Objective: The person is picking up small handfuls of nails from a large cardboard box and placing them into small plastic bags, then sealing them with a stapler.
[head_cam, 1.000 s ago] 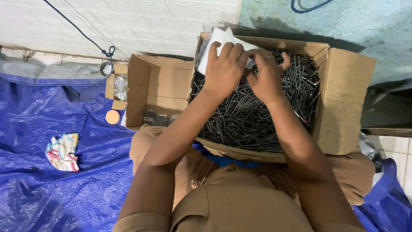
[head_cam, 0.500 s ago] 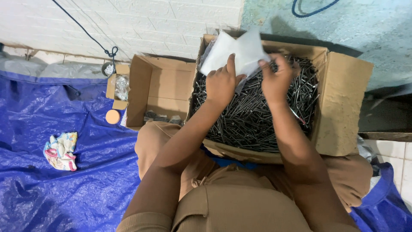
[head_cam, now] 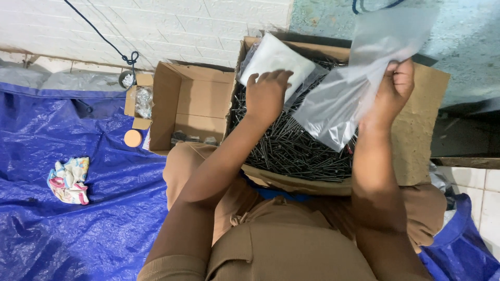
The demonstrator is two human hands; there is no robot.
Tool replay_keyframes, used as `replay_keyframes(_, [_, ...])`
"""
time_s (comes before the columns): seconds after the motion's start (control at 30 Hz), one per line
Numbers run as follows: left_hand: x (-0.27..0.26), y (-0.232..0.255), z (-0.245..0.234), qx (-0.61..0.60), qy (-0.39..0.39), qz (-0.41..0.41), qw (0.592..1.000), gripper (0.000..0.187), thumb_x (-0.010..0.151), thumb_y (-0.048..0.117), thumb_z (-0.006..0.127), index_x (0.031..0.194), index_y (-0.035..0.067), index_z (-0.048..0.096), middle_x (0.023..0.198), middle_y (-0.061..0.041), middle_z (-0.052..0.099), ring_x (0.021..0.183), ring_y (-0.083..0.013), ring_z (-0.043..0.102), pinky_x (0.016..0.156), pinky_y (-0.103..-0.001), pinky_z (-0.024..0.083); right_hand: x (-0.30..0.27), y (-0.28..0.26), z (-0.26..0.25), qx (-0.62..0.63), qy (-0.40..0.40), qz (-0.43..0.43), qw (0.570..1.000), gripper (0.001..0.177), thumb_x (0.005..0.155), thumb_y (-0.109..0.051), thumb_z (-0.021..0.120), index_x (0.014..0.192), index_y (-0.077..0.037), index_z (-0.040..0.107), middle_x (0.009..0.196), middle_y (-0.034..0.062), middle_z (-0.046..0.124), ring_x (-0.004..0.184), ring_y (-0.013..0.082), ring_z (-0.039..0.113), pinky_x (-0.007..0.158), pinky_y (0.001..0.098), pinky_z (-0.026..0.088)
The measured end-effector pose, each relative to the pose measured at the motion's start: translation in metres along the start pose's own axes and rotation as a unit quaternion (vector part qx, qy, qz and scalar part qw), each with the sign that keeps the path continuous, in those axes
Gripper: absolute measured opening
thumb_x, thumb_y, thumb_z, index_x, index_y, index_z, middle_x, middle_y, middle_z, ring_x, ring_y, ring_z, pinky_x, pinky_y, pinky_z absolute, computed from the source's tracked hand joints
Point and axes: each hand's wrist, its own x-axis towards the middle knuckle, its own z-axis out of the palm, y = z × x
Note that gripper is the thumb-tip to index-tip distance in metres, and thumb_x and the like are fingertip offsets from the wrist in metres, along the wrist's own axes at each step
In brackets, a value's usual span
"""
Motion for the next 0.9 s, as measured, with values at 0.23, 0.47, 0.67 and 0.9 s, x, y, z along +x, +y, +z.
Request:
replay_keyframes(0.23, [-0.011,0.039,-0.03,-0.438,-0.022,-0.059,0.897,0.044,0.08,0.046,0.062,0.113,0.018,0.056,0.103,-0.01,0.064,0.104,-0.0328,0.059,0.091,-0.052,0.042,-0.047,0.023,-0.01,0.065,-0.076,0.219,0.971,0.009,0.089,-0.015,0.05,0.08,-0.017,0.049,0.078,-0.0008,0.055,0.078,0.0087,0.054,0.084,0.0254,0.04])
replay_keyframes(0.47, [-0.007,0.053,-0.043,-0.42,0.133,-0.025,0.897,0.012,0.086,0.024,0.059,0.082,0.014,0.064,0.075,-0.005,0.064,0.074,-0.0303,0.064,0.071,-0.039,0.049,-0.06,0.01,-0.002,0.15,-0.13,0.205,0.958,0.018,0.094,-0.017,0.042,0.106,-0.005,0.05,0.093,0.0043,0.054,0.092,0.0142,0.053,0.089,0.0299,0.042])
replay_keyframes(0.67, [-0.009,0.058,-0.048,-0.303,0.187,0.0,0.935,0.016,0.078,0.024,0.067,0.072,0.01,0.062,0.064,-0.002,0.058,0.063,-0.0263,0.061,0.063,-0.036,0.046,-0.051,-0.042,0.007,0.052,-0.168,0.048,0.983,0.034,0.092,-0.013,0.05,0.123,-0.003,0.039,0.102,0.0103,0.045,0.103,0.02,0.046,0.098,0.041,0.036])
replay_keyframes(0.9, [-0.001,0.059,-0.064,-0.352,0.248,0.138,0.892,0.01,0.084,0.015,0.059,0.091,0.02,0.065,0.083,0.005,0.062,0.082,-0.0208,0.06,0.081,-0.034,0.041,-0.029,-0.055,-0.011,-0.119,-0.108,-0.193,0.968,0.031,0.08,0.023,0.058,0.103,0.006,0.046,0.094,0.0223,0.06,0.087,0.0304,0.062,0.077,0.0355,0.052])
